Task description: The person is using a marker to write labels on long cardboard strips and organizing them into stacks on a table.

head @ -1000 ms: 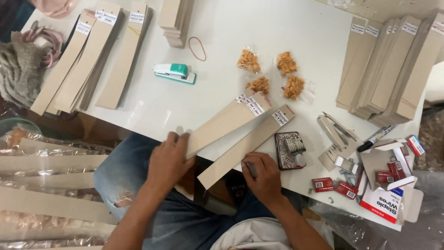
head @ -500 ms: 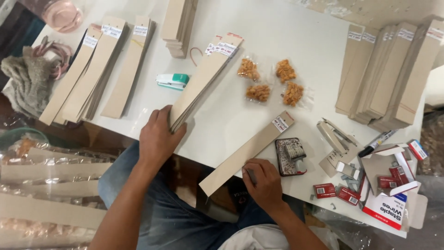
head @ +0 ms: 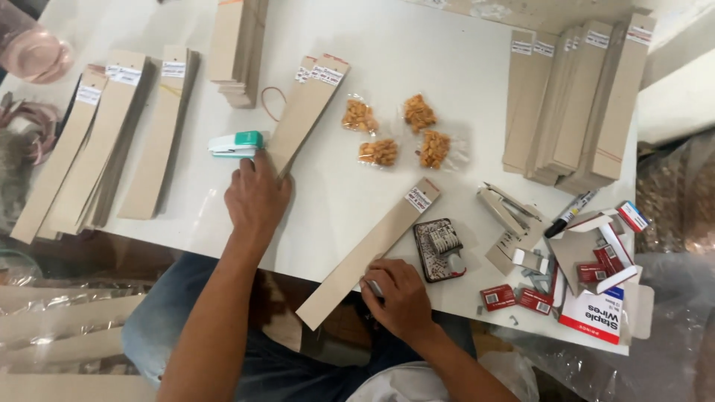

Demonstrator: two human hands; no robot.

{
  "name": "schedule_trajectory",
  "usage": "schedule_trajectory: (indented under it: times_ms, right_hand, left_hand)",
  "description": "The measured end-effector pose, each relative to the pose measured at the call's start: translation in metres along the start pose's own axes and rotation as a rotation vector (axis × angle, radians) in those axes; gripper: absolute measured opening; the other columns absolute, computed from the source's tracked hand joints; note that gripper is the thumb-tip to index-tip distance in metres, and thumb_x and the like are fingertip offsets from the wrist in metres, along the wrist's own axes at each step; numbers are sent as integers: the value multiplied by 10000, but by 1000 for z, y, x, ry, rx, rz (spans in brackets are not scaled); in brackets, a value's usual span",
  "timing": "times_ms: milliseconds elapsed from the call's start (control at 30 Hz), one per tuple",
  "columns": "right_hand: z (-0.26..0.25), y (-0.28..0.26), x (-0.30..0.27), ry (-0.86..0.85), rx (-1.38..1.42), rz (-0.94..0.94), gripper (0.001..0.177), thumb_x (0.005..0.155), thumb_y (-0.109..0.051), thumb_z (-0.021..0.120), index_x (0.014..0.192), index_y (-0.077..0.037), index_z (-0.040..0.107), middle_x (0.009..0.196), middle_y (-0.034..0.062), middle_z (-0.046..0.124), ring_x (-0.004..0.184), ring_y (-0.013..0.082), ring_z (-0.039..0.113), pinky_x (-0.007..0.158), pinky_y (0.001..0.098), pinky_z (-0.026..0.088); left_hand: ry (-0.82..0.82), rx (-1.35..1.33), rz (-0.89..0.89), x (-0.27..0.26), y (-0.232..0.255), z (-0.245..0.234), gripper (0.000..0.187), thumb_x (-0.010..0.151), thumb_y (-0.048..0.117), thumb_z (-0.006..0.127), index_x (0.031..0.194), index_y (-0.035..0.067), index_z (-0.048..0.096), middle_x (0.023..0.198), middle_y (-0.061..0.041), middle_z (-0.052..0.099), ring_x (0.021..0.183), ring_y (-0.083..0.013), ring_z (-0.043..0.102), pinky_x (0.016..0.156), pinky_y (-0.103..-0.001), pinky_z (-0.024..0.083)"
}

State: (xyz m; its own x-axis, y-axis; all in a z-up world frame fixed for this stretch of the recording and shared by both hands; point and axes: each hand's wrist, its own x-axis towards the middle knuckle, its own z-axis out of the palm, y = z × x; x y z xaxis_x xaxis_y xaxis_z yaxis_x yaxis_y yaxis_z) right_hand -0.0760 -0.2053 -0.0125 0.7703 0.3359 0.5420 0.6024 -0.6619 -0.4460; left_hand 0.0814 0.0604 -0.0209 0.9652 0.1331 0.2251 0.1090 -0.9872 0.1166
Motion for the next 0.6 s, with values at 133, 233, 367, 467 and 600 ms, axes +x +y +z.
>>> schedule_trajectory:
  times_ms: [133,233,367,467,600]
  right_hand:
    - [1,1,-1,-7,-1,-6,145,890,-98,773,948,-79,642,1037,112,668,932,266,655,780,386,542]
    - [2,1,-2,-2,10,2,135,889,-84,772,938,-85,647,1026,98,667,944,256,657,777,376,548]
    - [5,3,-5,-5,-1,-15,122,908,-100,762,953,-82,650,1029,103,667,935,258,655,778,375,552]
    - [4,2,-3,3,24,-5,129,906,-85,755,977,-76,647,1020,109,658,928,255,654,791,364,556]
    - [3,-1,-3,14,79,50,119,932,-58,698,1040,-55,647,1062,123,663,964,277,669,866,381,553]
  left_hand:
    - [83,92,19,0,-3,5,550,859,418,788,1234,59,607,935,-114,642,811,-315,625,557,-420,527]
    - [33,81,7,-7,-2,-2,771,840,476,769,1436,51,528,1051,-158,657,934,-372,614,695,-499,523]
    - [178,250,86,-43,12,-9,678,926,504,608,1470,105,536,1394,-203,604,1260,-416,572,995,-564,474]
    - [-62,53,280,-93,41,-25,571,946,439,593,1399,96,551,1067,-157,665,938,-336,633,743,-486,509]
    - [-159,7,507,-160,65,-44,907,782,615,762,1456,56,527,1182,-128,622,985,-314,589,763,-439,504]
